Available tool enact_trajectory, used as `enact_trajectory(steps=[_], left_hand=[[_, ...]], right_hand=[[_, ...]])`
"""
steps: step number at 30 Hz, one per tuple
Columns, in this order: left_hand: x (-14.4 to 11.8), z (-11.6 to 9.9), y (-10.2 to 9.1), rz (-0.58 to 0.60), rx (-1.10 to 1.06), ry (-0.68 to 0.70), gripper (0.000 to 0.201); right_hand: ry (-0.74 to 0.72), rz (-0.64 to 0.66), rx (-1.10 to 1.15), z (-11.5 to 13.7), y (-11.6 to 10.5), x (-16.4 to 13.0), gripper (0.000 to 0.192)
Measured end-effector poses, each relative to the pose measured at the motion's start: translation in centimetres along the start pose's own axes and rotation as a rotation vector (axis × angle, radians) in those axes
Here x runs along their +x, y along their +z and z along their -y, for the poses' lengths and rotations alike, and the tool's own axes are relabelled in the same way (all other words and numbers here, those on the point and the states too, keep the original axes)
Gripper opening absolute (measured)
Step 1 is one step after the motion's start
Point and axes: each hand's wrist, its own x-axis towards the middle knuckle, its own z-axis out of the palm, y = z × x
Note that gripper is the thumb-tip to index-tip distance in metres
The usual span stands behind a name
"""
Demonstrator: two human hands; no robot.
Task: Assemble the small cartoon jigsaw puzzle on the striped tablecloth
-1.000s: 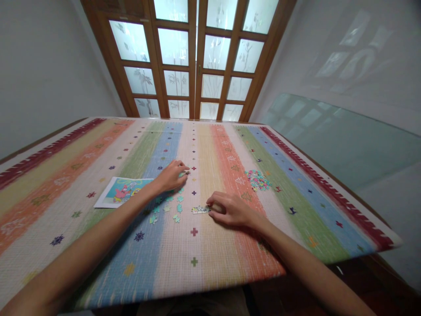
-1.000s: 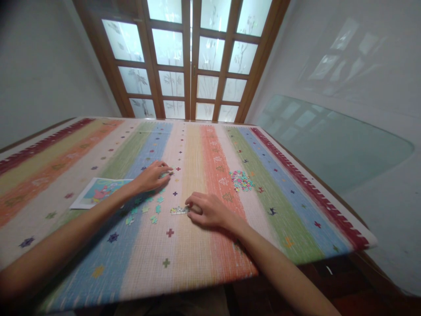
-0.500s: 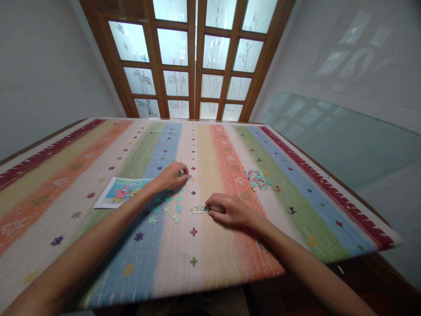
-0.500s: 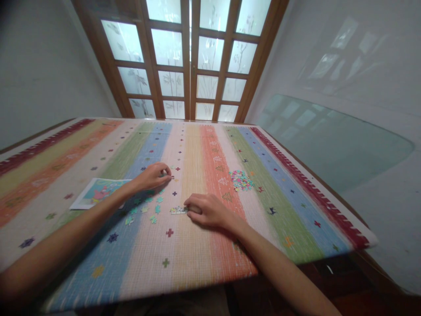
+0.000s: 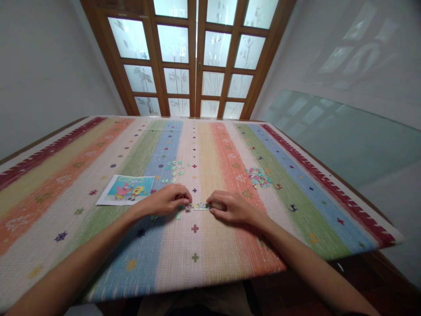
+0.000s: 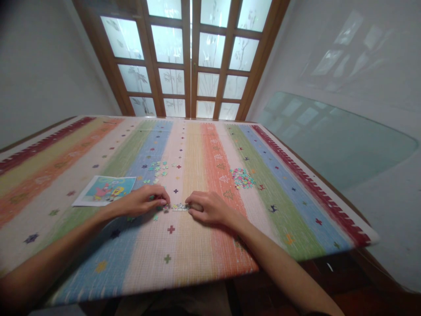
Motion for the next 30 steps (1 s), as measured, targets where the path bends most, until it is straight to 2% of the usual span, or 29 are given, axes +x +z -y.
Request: enact_trajectory(steps=[3, 9, 17, 30], left_hand=[[0.0, 0.0, 1.0, -0.029, 0.051, 0.038, 0.016], [0.3, 0.4, 2.3, -0.088, 0.067, 0.032, 0.01], [0.5, 1.3, 3.3, -0.118, 0.15, 0.121, 0.017], [0.3, 0.7, 3.0, -0.091, 0.192, 0.138, 0.027]], right_hand=[[0.002, -0.006, 0.003, 0.1, 0.0, 0.0, 0.018], [-0.008, -0.004, -0.008, 0.1, 0.0, 0.1, 0.018], [-0.013, 0.014, -0.012, 0.0, 0.0, 0.0, 0.018], [0.001, 0.024, -0.005, 0.3, -0.1, 0.1, 0.018]])
